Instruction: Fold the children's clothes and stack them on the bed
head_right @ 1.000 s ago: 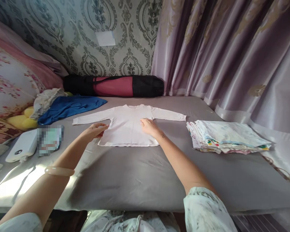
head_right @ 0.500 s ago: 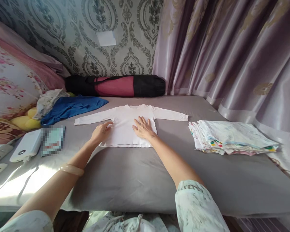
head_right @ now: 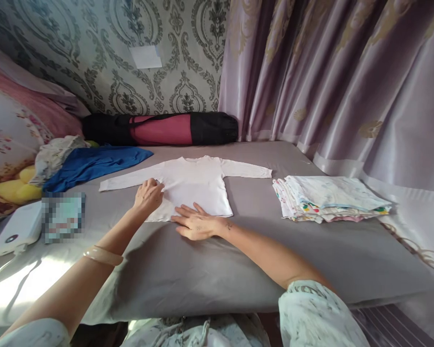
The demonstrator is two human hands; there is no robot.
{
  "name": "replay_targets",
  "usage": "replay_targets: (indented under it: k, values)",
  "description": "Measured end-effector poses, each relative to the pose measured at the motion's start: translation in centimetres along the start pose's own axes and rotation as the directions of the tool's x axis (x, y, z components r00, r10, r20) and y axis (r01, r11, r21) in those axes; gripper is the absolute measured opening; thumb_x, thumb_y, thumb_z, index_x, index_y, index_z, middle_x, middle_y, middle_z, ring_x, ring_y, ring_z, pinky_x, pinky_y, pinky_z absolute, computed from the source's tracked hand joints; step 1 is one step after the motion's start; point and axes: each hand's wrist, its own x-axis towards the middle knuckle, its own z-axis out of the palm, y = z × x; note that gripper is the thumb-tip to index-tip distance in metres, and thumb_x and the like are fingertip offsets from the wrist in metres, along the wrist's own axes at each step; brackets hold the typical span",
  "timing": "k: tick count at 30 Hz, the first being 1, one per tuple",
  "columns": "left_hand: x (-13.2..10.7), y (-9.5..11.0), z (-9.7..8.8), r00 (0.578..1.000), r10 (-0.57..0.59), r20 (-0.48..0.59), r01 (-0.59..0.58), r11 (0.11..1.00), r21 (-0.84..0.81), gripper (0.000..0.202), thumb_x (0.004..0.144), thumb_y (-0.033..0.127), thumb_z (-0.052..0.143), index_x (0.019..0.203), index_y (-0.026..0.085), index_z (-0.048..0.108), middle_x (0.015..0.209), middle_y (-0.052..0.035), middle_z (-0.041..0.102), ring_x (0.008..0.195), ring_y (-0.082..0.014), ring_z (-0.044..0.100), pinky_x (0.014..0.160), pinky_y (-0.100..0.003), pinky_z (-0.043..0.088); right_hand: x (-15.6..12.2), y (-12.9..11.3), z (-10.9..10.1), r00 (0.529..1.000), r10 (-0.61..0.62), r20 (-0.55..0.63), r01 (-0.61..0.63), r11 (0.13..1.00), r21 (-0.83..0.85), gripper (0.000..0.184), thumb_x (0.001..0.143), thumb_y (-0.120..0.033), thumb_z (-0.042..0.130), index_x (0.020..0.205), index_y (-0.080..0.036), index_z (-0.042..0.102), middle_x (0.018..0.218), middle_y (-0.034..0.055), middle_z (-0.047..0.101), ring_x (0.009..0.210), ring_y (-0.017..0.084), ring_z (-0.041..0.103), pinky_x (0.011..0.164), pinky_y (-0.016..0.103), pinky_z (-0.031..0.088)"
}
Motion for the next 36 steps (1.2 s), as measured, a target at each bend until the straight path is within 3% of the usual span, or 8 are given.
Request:
replay_targets:
  k: [3, 5, 8, 11, 17, 21, 30, 36]
  values:
    - [1.3, 1.3, 0.8, 0.992, 0.114, -0.045, -0.119, 0.985, -0.125, 0.035, 0.092, 0.022, 0.040, 0.119, 0.019, 0.062, 0.118, -0.0127, 0.060, 0.109, -0.0259, 0.057, 0.091, -0.038, 0.046, 0.8, 0.4, -1.2, 0.998, -0.057, 0.010, 0.053, 0.970, 0.238, 0.047, 0.102, -0.045, 0.031, 0.136, -0.025, 0.057, 0.151, 0.0010, 0.046, 0.141, 0.019, 0.037, 0.119, 0.036, 0.023]
    - [2.3, 2.2, 1.7, 0.981, 0.181, -0.074, -0.193, 0.959, -0.206, 0.039, 0.094, 0.020, 0.036, 0.127, 0.019, 0.056, 0.120, -0.0112, 0.063, 0.109, -0.0233, 0.059, 0.093, -0.036, 0.046, 1.8, 1.8, -2.4, 0.988, 0.045, -0.145, -0.001, 0.956, 0.292, 0.047, 0.103, -0.040, 0.029, 0.132, -0.022, 0.060, 0.139, 0.0028, 0.058, 0.131, 0.018, 0.050, 0.112, 0.032, 0.036]
    - [3.2, 3.3, 3.2, 0.964, 0.249, -0.091, -0.264, 0.932, -0.249, 0.043, 0.097, 0.022, 0.032, 0.137, 0.020, 0.048, 0.131, -0.0105, 0.061, 0.123, -0.0213, 0.055, 0.104, -0.037, 0.041, 3.3, 4.7, -3.9, 0.841, 0.296, -0.452, -0.261, 0.955, 0.140, 0.045, 0.101, -0.027, 0.028, 0.137, -0.016, 0.053, 0.146, 0.0086, 0.051, 0.136, 0.019, 0.043, 0.114, 0.034, 0.031]
    - [3.4, 3.9, 4.4, 0.976, 0.210, -0.058, -0.218, 0.949, -0.228, 0.047, 0.101, 0.034, 0.029, 0.142, 0.016, 0.043, 0.146, -0.0135, 0.049, 0.139, -0.0239, 0.041, 0.113, -0.041, 0.031, 4.1, 7.3, -4.2, 0.726, 0.445, -0.524, -0.539, 0.841, -0.033, 0.051, 0.101, -0.031, 0.029, 0.145, -0.009, 0.042, 0.158, 0.0140, 0.030, 0.148, 0.024, 0.021, 0.119, 0.041, 0.017]
    - [2.8, 2.9, 5.3, 0.991, 0.117, -0.068, -0.127, 0.976, -0.178, 0.063, 0.100, 0.048, 0.022, 0.145, 0.008, 0.041, 0.153, -0.0184, 0.039, 0.144, -0.0317, 0.031, 0.118, -0.047, 0.022, 4.2, 9.1, -2.8, 0.640, 0.535, -0.552, -0.702, 0.699, -0.136, 0.069, 0.101, -0.049, 0.022, 0.151, -0.003, 0.029, 0.160, 0.0185, 0.022, 0.149, 0.029, 0.013, 0.120, 0.044, 0.006]
    - [2.8, 2.2, 5.4, 0.996, 0.079, -0.047, -0.087, 0.979, -0.186, 0.068, 0.100, 0.050, 0.021, 0.146, 0.004, 0.039, 0.153, -0.0211, 0.038, 0.145, -0.0308, 0.030, 0.119, -0.045, 0.022, 3.9, 9.0, -2.7, 0.657, 0.521, -0.545, -0.693, 0.702, -0.165, 0.069, 0.101, -0.049, 0.020, 0.152, -0.004, 0.030, 0.160, 0.0182, 0.022, 0.149, 0.030, 0.015, 0.120, 0.046, 0.006]
    - [0.5, 0.7, 4.3, 0.935, 0.353, -0.016, -0.350, 0.919, -0.184, 0.064, 0.100, 0.049, 0.021, 0.150, 0.011, 0.034, 0.158, -0.0145, 0.031, 0.149, -0.0269, 0.020, 0.121, -0.049, 0.011, 0.3, 6.7, -2.0, 0.869, 0.336, -0.364, -0.440, 0.861, -0.255, 0.063, 0.100, -0.049, 0.026, 0.154, -0.016, 0.029, 0.163, 0.0121, 0.016, 0.150, 0.025, 0.010, 0.120, 0.045, 0.004]
    - [-1.0, 0.3, 3.7, 0.953, 0.299, 0.041, -0.283, 0.934, -0.220, 0.069, 0.097, 0.057, 0.027, 0.151, 0.015, 0.032, 0.159, -0.0149, 0.027, 0.148, -0.0308, 0.020, 0.119, -0.050, 0.016, -2.0, 4.9, -1.5, 0.917, 0.290, -0.274, -0.356, 0.905, -0.233, 0.063, 0.099, -0.048, 0.032, 0.154, -0.020, 0.029, 0.164, 0.0090, 0.012, 0.151, 0.026, 0.007, 0.121, 0.046, 0.002]
